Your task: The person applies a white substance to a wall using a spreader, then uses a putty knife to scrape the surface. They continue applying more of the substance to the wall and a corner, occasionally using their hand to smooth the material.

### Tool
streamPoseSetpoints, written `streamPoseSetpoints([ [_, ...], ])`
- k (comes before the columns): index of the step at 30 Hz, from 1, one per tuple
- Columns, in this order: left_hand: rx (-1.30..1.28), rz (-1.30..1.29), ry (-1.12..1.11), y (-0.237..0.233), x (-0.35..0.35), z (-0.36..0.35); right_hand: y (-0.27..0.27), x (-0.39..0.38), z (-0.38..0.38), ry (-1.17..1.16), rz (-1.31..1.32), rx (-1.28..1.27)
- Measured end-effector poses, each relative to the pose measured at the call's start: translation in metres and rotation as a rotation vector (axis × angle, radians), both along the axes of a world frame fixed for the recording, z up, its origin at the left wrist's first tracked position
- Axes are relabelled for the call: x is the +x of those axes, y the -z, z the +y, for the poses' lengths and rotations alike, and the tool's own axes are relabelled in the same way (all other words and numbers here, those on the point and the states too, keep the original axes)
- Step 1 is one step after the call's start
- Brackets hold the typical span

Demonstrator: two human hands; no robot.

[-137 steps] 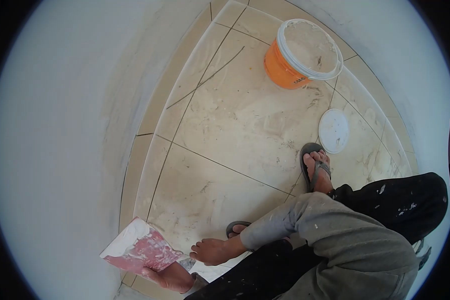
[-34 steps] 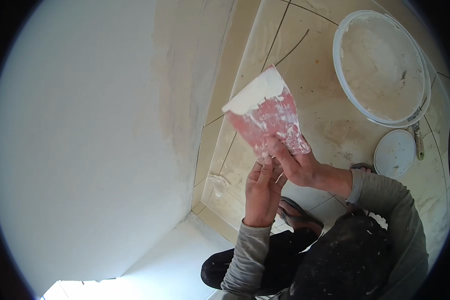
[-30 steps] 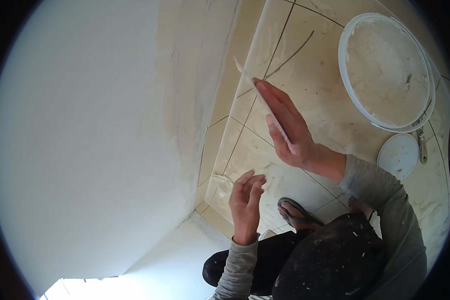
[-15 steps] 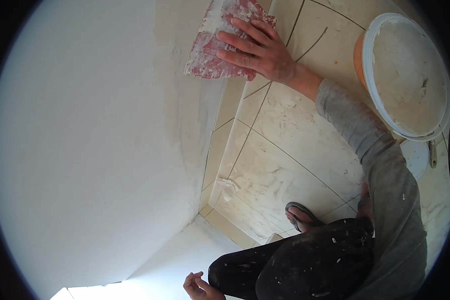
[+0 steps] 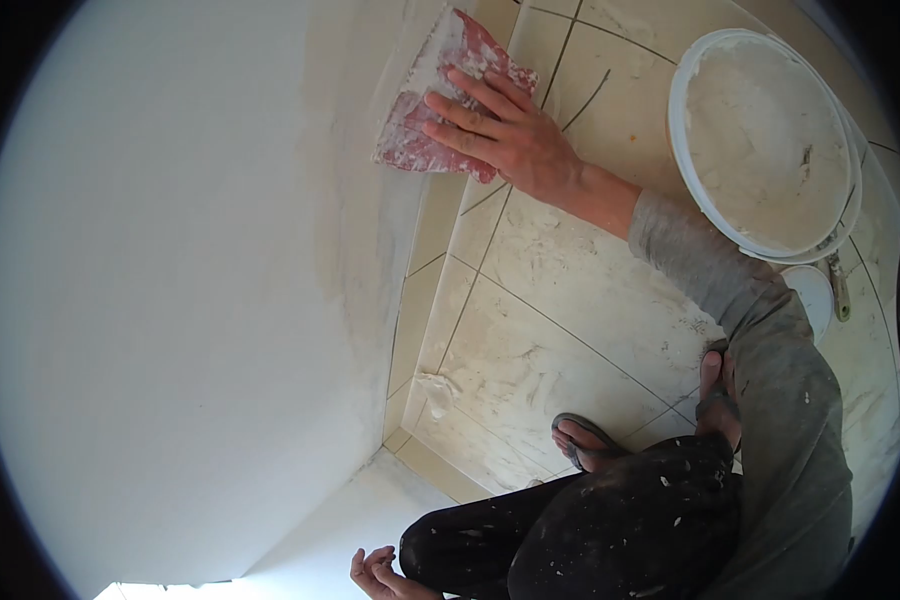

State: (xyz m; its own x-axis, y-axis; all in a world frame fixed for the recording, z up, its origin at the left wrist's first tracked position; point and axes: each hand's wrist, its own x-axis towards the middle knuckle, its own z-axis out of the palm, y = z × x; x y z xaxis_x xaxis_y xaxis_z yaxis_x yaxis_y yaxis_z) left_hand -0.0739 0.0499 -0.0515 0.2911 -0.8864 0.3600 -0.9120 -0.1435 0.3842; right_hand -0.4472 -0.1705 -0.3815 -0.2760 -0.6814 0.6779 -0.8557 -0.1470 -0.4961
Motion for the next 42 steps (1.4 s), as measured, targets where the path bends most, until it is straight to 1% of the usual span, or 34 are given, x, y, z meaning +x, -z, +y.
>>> streamPoseSetpoints([
  [1,0.009,0.003,0.002,0.001,0.002,0.001,-0.01,-0.002,0.008,0.012,0.007,-0.02],
  [3,0.001,0.011,0.011,0.002,0.009,0.005,-0.026,-0.005,0.027,0.001,-0.005,0.075],
  [7,-0.025,0.065,0.003,0.002,0.026,0.016,-0.047,-0.006,0.054,0.006,0.007,0.102],
  [9,-0.041,0.092,-0.013,0.001,0.027,0.02,-0.061,-0.008,0.064,0.003,-0.19,-0.027],
  [10,-0.051,0.08,-0.039,0.001,0.025,0.021,-0.065,-0.011,0.063,-0.005,-0.191,-0.031],
  [12,-0.058,0.063,-0.07,0.0,0.023,0.022,-0.071,-0.021,0.057,0.134,-0.426,-0.15],
  [13,-0.051,0.049,-0.04,0.0,0.023,0.021,-0.075,-0.028,0.053,0.133,-0.429,-0.147],
  [15,-0.045,0.036,-0.002,0.001,0.021,0.019,-0.084,-0.042,0.041,0.122,-0.638,-0.161],
  [16,-0.055,0.027,-0.003,0.002,0.02,0.018,-0.083,-0.046,0.033,0.126,-0.64,-0.161],
  [18,-0.063,0.015,-0.002,0.003,0.017,0.015,-0.08,-0.052,0.017,0.073,-0.633,-0.268],
  [19,-0.058,0.024,-0.009,0.002,0.016,0.013,-0.079,-0.054,0.011,0.074,-0.635,-0.264],
  [21,-0.046,0.031,-0.02,0.003,0.017,0.012,-0.079,-0.055,0.005,0.016,-0.612,-0.361],
  [22,-0.048,0.029,-0.008,0.002,0.019,0.011,-0.08,-0.055,0.005,0.015,-0.614,-0.354],
  [24,-0.045,0.029,0.004,0.003,0.024,0.01,-0.084,-0.056,0.008,-0.029,-0.685,-0.254],
  [27,-0.05,0.001,0.002,0.003,0.032,0.009,-0.09,-0.04,0.007,-0.004,-0.715,-0.217],
  [31,-0.047,-0.001,-0.037,0.003,0.031,0.006,-0.086,-0.001,0.009,0.05,-0.635,-0.239],
  [33,-0.036,-0.001,-0.042,0.002,0.031,0.005,-0.084,0.024,0.013,-0.053,-0.699,-0.19],
  [35,-0.028,-0.03,-0.021,0.001,0.029,0.004,-0.087,0.047,0.017,-0.047,-0.661,-0.145],
  [37,-0.026,-0.035,-0.016,0.001,0.029,0.003,-0.09,0.067,0.023,-0.099,-0.631,-0.071],
  [38,-0.025,-0.039,-0.01,0.001,0.029,0.003,-0.092,0.073,0.028,-0.14,-0.637,-0.064],
  [42,-0.044,0.014,-0.015,0.004,0.024,0.003,-0.091,0.087,0.037,-0.186,-0.634,-0.061],
])
